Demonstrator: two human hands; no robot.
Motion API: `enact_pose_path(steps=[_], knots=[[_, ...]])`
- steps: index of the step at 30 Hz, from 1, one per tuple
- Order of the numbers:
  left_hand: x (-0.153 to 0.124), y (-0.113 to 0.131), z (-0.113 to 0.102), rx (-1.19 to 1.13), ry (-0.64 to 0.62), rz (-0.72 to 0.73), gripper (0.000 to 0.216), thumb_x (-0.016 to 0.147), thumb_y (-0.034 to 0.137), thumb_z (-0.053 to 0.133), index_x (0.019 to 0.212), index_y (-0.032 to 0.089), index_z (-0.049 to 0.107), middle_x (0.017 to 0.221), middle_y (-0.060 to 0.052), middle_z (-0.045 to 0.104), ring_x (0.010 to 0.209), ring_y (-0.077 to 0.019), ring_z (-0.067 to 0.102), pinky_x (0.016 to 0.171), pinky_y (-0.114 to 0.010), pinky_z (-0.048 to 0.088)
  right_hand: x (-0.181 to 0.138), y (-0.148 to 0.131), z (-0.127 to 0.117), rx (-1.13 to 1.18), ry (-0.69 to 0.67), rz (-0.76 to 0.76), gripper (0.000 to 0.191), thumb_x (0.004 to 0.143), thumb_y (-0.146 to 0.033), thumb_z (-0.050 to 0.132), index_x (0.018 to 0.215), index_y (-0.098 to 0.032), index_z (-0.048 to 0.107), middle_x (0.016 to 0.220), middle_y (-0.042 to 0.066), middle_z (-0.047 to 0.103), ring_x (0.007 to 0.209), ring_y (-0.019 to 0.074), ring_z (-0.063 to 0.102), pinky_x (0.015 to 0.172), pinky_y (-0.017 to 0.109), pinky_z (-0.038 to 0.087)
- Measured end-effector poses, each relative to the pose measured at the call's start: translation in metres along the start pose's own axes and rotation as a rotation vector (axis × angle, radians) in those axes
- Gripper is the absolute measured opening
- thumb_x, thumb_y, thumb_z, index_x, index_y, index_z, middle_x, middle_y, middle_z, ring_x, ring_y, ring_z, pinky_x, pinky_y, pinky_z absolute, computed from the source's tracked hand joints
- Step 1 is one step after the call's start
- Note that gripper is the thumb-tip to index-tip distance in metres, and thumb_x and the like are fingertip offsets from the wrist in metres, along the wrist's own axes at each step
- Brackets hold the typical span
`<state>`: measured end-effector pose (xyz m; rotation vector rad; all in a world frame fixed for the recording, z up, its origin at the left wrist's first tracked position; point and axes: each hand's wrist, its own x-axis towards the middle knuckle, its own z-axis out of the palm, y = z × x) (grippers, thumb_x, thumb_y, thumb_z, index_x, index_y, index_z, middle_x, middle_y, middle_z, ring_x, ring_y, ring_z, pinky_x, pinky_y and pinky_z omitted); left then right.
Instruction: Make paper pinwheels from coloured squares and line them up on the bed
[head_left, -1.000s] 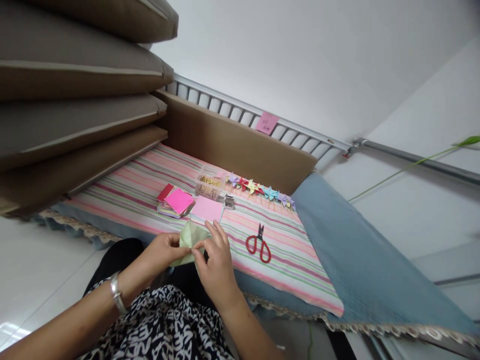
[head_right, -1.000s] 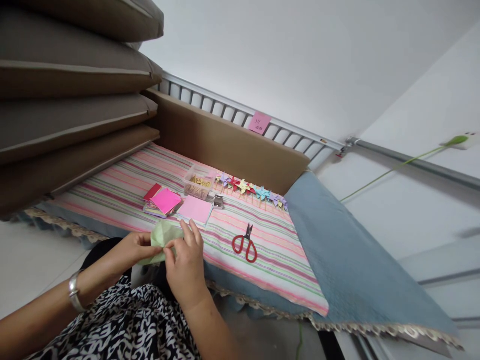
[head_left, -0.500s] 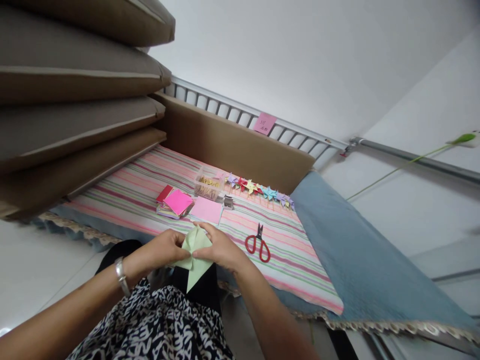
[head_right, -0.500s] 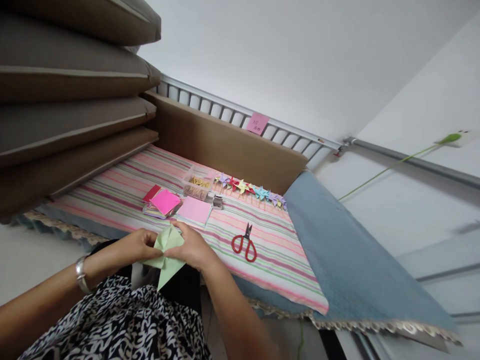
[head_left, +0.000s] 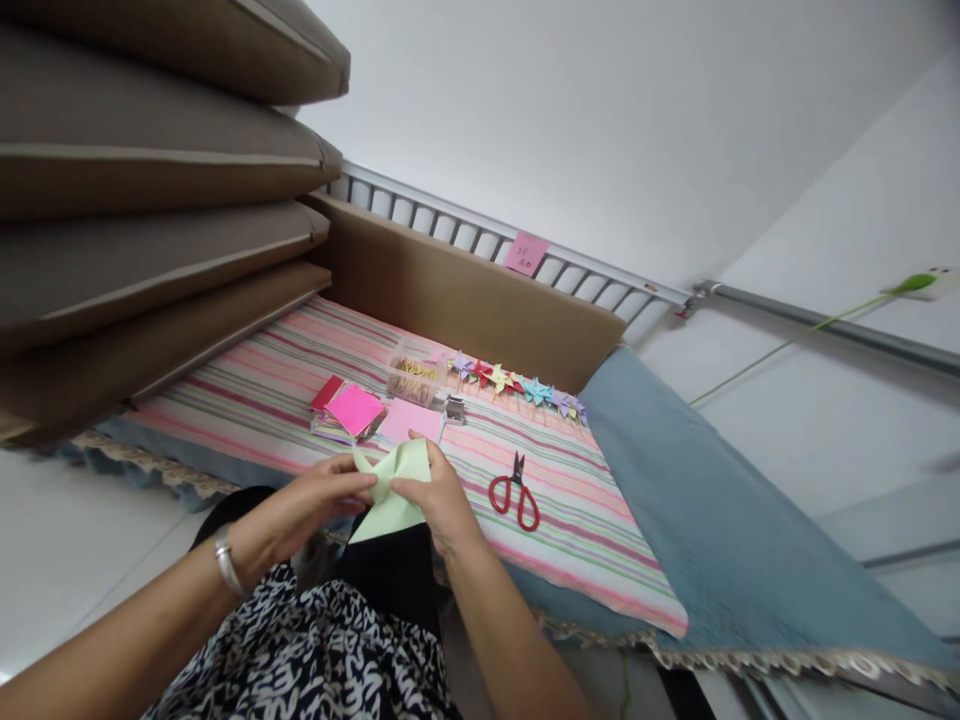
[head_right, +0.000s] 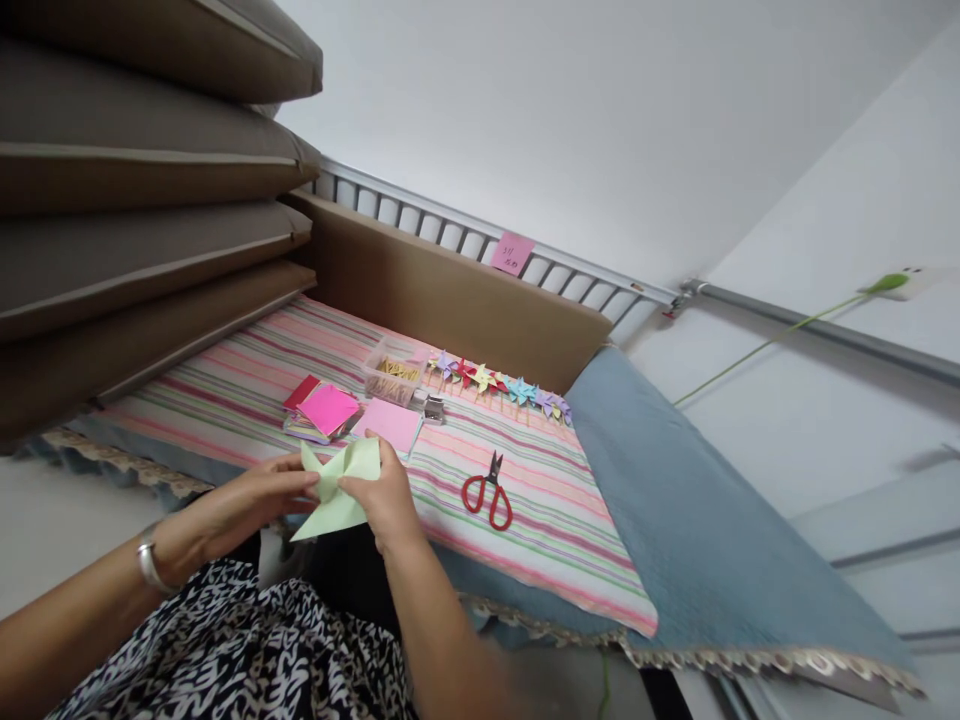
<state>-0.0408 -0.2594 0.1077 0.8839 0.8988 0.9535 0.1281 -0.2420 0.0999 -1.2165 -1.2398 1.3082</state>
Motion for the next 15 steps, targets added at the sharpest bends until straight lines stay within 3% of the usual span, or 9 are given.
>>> enact_pose_path(steps=[2,8,15], knots=[[-0.002,-0.009,0.004,-0.085,-0.005,-0.001,0.029,0.066,0.032,0.075,0.09,0.016,0.071,0.082,-0.007,0.073,0.074,-0.0187,0.065,0.071,-0.027,0.047,-0.002,0.003,0.009,0.048,0.047,-0.014,0.077,0.056,-0.017,0.072,0.129,-0.019,0.047,0.098,0.002,0.066,0.079,0.0187,0.062,0.069,0.027,0.051],[-0.001,-0.017,0.015,-0.179,0.151,0.026,0.027,0.06,0.027,0.077,0.083,0.012,0.072,0.07,-0.007,0.073,0.062,-0.0178,0.064,0.063,-0.026,0.046,-0.012,0.001,0.026,0.097,0.111,-0.07,0.074,0.062,-0.019,0.069,0.132,-0.018,0.043,0.102,0.004,0.067,0.086,0.0213,0.064,0.075,0.03,0.052],[0.004,-0.016,0.007,-0.125,0.233,0.049,0.026,0.058,0.026,0.073,0.08,0.012,0.071,0.065,-0.006,0.072,0.056,-0.0178,0.061,0.055,-0.026,0.044,-0.013,0.01,0.021,-0.002,0.048,-0.094,0.07,0.074,-0.023,0.063,0.137,-0.017,0.035,0.096,0.005,0.069,0.082,0.0199,0.066,0.073,0.031,0.054]])
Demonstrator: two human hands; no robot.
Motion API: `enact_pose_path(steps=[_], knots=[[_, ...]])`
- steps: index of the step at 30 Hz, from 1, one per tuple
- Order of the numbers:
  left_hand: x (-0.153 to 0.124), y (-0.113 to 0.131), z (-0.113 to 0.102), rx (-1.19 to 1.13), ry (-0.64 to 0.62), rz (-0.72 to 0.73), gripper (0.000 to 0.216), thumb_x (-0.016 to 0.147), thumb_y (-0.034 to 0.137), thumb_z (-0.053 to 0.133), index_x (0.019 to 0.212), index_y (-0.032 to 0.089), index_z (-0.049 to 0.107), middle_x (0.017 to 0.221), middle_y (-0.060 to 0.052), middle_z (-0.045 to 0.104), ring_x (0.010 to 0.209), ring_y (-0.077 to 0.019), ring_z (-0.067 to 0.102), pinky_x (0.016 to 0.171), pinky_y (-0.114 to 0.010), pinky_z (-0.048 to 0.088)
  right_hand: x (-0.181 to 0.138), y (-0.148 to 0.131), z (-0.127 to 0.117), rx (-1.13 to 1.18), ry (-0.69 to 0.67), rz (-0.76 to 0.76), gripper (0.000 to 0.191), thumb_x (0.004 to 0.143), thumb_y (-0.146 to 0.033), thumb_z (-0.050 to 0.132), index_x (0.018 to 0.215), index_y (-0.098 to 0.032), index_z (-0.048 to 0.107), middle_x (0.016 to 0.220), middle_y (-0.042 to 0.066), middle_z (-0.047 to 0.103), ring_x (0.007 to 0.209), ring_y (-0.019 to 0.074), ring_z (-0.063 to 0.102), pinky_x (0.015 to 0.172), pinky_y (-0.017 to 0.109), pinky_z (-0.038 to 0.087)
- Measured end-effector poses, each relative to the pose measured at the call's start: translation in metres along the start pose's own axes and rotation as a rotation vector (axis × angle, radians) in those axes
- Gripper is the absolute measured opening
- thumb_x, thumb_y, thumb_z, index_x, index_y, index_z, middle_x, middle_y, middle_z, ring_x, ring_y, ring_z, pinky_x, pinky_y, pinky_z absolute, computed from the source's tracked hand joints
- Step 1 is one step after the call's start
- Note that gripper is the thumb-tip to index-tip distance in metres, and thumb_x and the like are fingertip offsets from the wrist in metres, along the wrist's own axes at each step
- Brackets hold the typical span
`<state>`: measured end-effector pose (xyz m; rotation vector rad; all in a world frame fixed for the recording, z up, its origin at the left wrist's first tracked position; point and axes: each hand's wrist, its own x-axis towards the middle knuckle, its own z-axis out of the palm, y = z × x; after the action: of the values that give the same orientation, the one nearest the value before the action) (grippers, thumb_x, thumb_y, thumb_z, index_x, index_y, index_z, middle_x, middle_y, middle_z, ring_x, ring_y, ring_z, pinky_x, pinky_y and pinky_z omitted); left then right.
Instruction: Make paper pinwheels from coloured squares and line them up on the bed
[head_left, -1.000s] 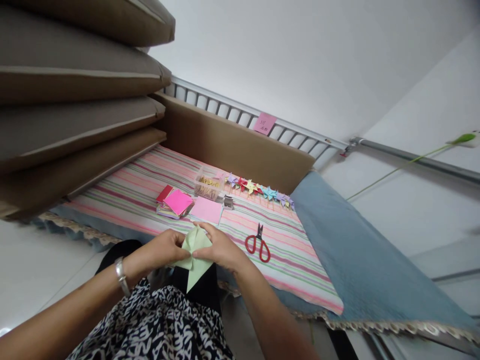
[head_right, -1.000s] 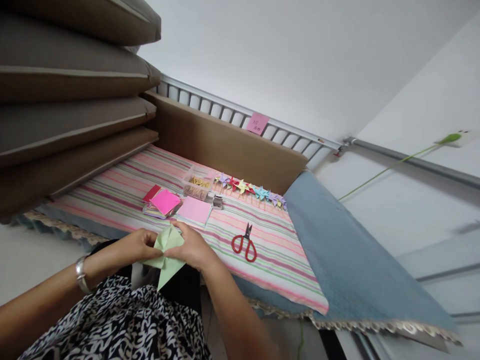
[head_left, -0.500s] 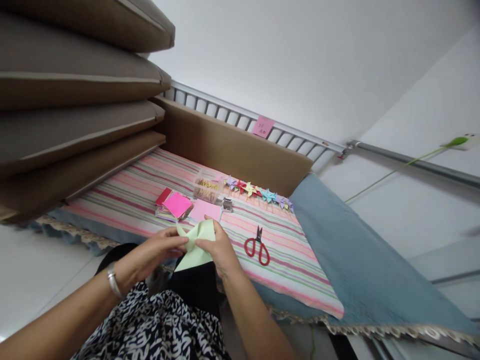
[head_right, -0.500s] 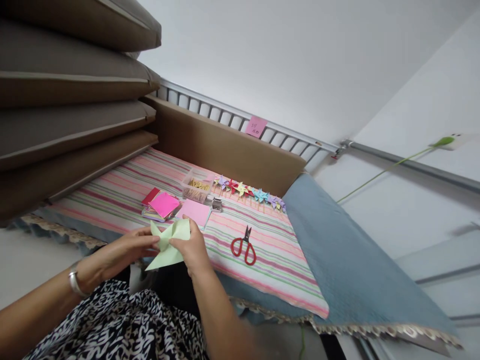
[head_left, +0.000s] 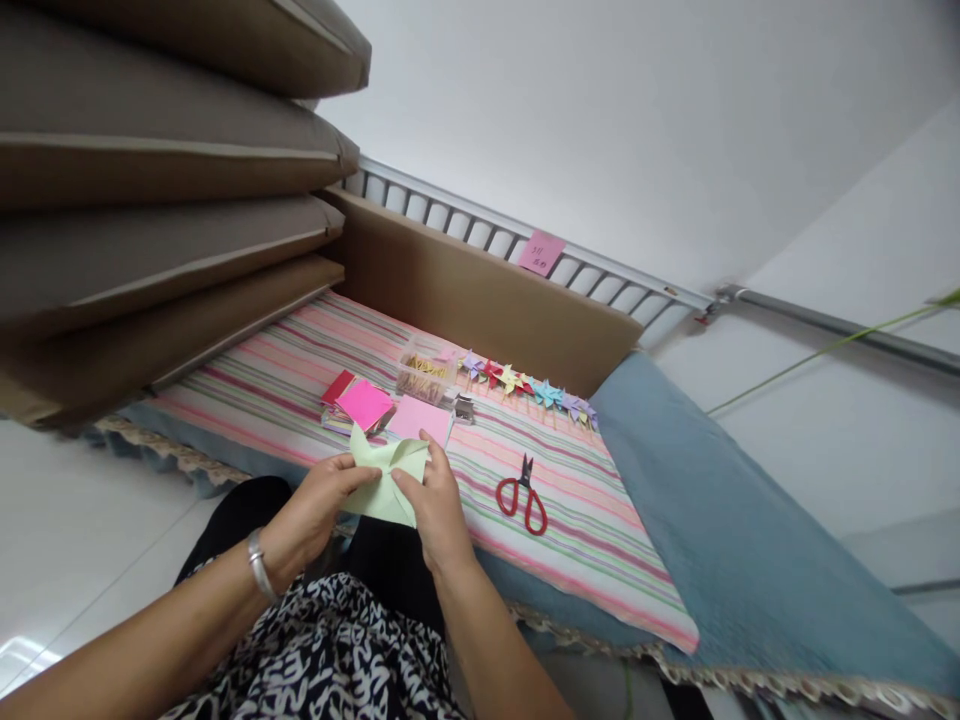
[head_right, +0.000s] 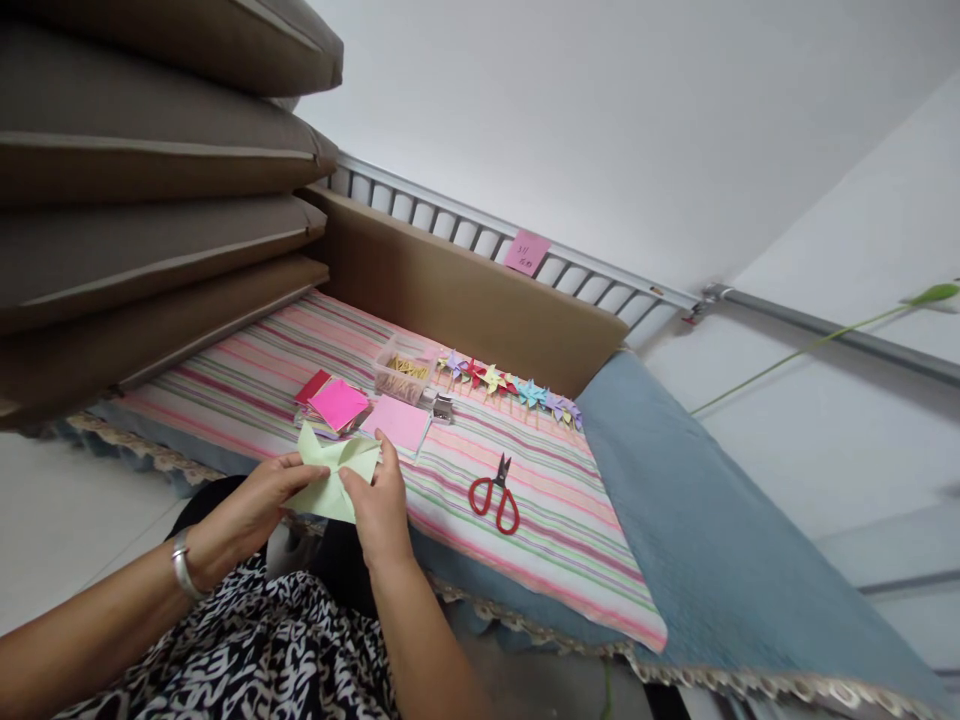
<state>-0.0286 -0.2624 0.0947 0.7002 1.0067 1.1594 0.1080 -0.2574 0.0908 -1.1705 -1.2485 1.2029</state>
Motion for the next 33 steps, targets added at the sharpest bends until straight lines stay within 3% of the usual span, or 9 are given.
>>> enact_pose_path(steps=[3,7,12,19,27,33], knots=[[0.004,0.004,-0.007,0.024,0.018,-0.01,0.022,0.057,0.024,0.073,0.074,0.011,0.07,0.061,-0.006,0.07,0.052,-0.017,0.059,0.052,-0.026,0.043,-0.011,0.005,-0.013,-0.295,0.052,-0.206,0.057,0.083,-0.024,0.055,0.137,-0.017,0.038,0.096,0.007,0.067,0.083,0.0192,0.064,0.079,0.036,0.053],[0.008,0.008,-0.013,0.048,0.034,-0.031,0.017,0.056,0.022,0.072,0.068,0.011,0.067,0.057,-0.004,0.068,0.049,-0.0153,0.058,0.05,-0.024,0.043,-0.032,0.007,-0.028,-0.699,0.021,-0.606,0.037,0.087,-0.016,0.051,0.123,-0.022,0.056,0.119,0.01,0.059,0.112,0.0229,0.052,0.099,0.043,0.042],[0.008,0.01,-0.01,0.062,0.006,-0.053,0.021,0.058,0.024,0.072,0.074,0.01,0.068,0.059,-0.005,0.07,0.049,-0.0151,0.059,0.049,-0.023,0.044,-0.043,0.008,-0.028,-0.886,-0.038,-0.766,0.038,0.085,-0.004,0.045,0.115,-0.021,0.061,0.134,0.012,0.048,0.128,0.0248,0.04,0.105,0.047,0.037],[0.007,0.008,-0.008,0.097,-0.012,-0.042,0.024,0.058,0.023,0.072,0.077,0.01,0.069,0.06,-0.006,0.071,0.052,-0.0153,0.06,0.051,-0.023,0.043,-0.035,0.005,-0.025,-0.811,-0.021,-0.761,0.018,0.083,-0.008,0.055,0.085,-0.02,0.068,0.134,0.011,0.051,0.131,0.0265,0.036,0.106,0.047,0.035],[0.007,-0.001,-0.001,0.159,-0.011,-0.015,0.022,0.058,0.023,0.073,0.077,0.012,0.072,0.061,-0.004,0.071,0.049,-0.0134,0.056,0.05,-0.022,0.038,-0.029,-0.007,-0.019,-0.749,0.021,-0.48,0.01,0.081,-0.014,0.06,0.08,-0.021,0.068,0.143,0.01,0.043,0.138,0.0284,0.025,0.108,0.051,0.027],[0.004,0.0,0.002,0.192,-0.041,-0.009,0.024,0.056,0.024,0.076,0.076,0.012,0.074,0.066,-0.004,0.072,0.054,-0.0138,0.057,0.055,-0.023,0.039,-0.023,-0.01,-0.013,-0.784,0.052,-0.456,0.007,0.079,-0.013,0.063,0.077,-0.019,0.066,0.142,0.013,0.044,0.138,0.0284,0.026,0.109,0.05,0.027]])
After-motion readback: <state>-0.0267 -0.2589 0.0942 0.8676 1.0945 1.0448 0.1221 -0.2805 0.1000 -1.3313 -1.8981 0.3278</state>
